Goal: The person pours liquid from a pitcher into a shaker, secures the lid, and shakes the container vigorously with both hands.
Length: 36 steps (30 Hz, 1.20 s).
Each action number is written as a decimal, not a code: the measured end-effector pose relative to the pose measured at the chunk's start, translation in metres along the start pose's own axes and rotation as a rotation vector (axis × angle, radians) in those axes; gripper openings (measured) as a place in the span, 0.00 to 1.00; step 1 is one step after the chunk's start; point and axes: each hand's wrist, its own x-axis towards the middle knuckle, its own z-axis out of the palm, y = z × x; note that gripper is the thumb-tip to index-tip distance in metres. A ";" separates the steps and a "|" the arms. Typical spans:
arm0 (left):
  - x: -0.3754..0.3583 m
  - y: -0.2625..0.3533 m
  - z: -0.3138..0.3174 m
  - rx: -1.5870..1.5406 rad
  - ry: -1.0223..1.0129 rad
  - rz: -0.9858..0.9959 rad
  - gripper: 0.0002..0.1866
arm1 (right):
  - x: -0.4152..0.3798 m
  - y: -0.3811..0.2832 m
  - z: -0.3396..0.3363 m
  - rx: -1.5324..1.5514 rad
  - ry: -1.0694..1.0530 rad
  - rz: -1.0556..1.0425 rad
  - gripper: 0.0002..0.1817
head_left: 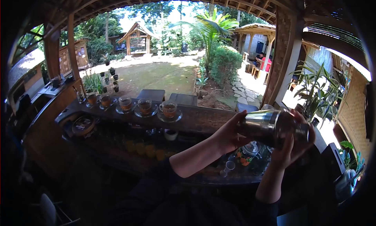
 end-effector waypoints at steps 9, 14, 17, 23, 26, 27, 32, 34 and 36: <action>-0.010 -0.002 0.003 0.429 -0.174 0.343 0.30 | -0.015 0.016 -0.006 0.043 -0.133 -0.199 0.39; -0.008 0.003 0.017 -0.076 0.038 -0.016 0.30 | -0.010 -0.002 0.000 -0.137 -0.132 -0.366 0.35; -0.026 0.009 0.036 0.098 -0.228 0.188 0.30 | -0.027 -0.029 -0.010 0.048 -0.295 -0.845 0.25; 0.023 -0.006 -0.027 -0.159 -0.011 -0.012 0.25 | -0.022 0.035 0.004 -0.036 -0.221 -0.101 0.31; 0.014 -0.019 -0.018 -0.189 0.037 -0.020 0.30 | -0.024 0.024 0.001 -0.075 -0.233 -0.212 0.36; -0.003 -0.014 0.005 -0.113 -0.003 0.051 0.31 | -0.020 -0.005 0.008 -0.035 -0.282 -0.404 0.34; -0.056 0.012 0.033 0.213 -0.237 0.236 0.35 | -0.054 -0.020 0.005 0.136 0.069 -1.108 0.21; -0.033 0.018 0.009 -0.044 -0.216 0.101 0.29 | -0.036 -0.032 0.026 0.124 -0.335 -0.515 0.24; -0.015 0.011 -0.030 -0.223 -0.172 -0.050 0.26 | -0.029 0.008 0.030 -0.116 -0.337 -0.328 0.33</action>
